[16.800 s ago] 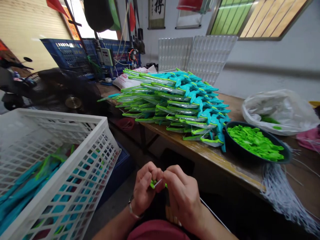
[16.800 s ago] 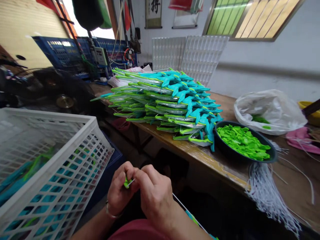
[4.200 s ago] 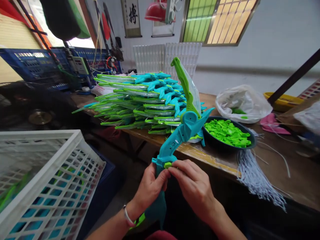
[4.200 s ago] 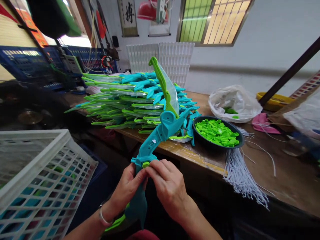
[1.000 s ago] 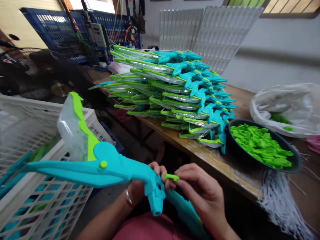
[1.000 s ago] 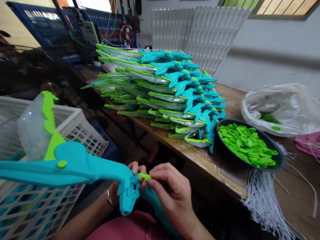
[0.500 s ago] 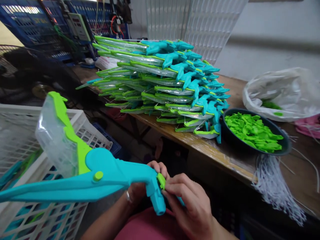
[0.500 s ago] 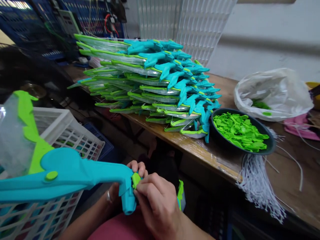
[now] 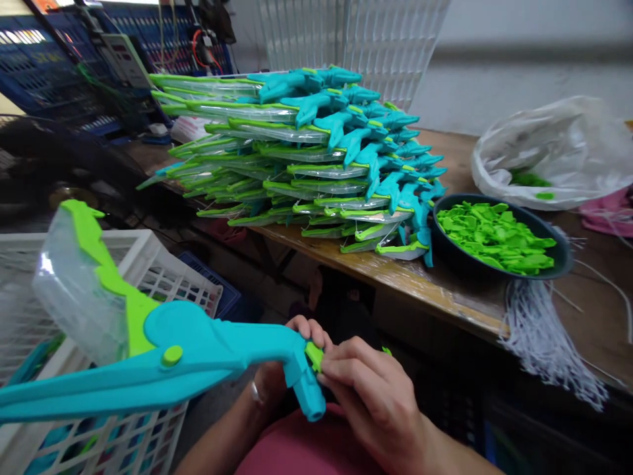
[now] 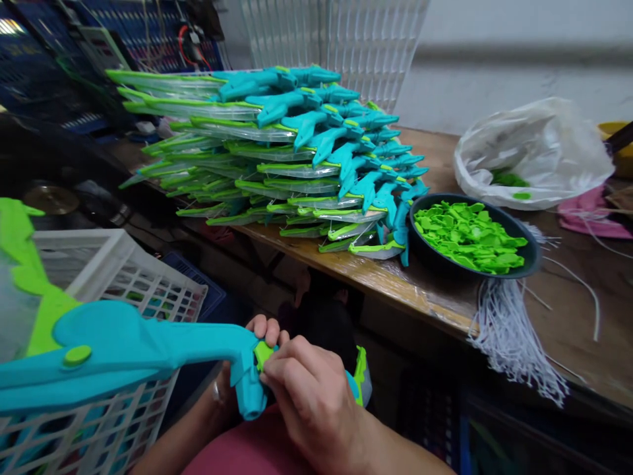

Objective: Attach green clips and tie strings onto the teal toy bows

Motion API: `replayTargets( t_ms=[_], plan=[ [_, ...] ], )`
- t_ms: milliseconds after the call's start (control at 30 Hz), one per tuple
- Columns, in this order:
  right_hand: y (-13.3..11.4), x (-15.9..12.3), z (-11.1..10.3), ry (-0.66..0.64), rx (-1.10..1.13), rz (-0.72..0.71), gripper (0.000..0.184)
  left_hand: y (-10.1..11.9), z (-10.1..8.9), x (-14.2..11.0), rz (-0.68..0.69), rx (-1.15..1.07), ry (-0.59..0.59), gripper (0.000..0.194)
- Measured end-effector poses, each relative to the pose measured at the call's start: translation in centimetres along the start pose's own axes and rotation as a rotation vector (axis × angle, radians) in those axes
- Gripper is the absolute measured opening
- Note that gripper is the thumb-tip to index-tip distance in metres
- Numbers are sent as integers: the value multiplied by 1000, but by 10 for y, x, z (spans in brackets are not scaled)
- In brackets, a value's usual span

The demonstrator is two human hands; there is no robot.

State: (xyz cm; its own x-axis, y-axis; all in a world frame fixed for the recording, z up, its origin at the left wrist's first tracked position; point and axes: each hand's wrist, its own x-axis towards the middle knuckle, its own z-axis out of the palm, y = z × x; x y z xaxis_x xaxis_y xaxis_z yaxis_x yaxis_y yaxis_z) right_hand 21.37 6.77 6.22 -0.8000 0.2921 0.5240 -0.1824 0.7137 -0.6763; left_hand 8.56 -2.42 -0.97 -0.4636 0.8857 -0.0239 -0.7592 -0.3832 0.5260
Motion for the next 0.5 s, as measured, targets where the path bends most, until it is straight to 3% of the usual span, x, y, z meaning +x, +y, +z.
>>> replayTargets(
  t_ms=[133,300,500],
  plan=[
    [-3,3,-8,-118,30,37,17,0,-6,4,-10,-7,9,35],
    [-1,-1,2,-45,-81,47,56,-3,-13,12,7,-40,14,22],
    [0,0,12,26,-229,51,35,-6,-13,16,-14,23,40,23]
  ],
)
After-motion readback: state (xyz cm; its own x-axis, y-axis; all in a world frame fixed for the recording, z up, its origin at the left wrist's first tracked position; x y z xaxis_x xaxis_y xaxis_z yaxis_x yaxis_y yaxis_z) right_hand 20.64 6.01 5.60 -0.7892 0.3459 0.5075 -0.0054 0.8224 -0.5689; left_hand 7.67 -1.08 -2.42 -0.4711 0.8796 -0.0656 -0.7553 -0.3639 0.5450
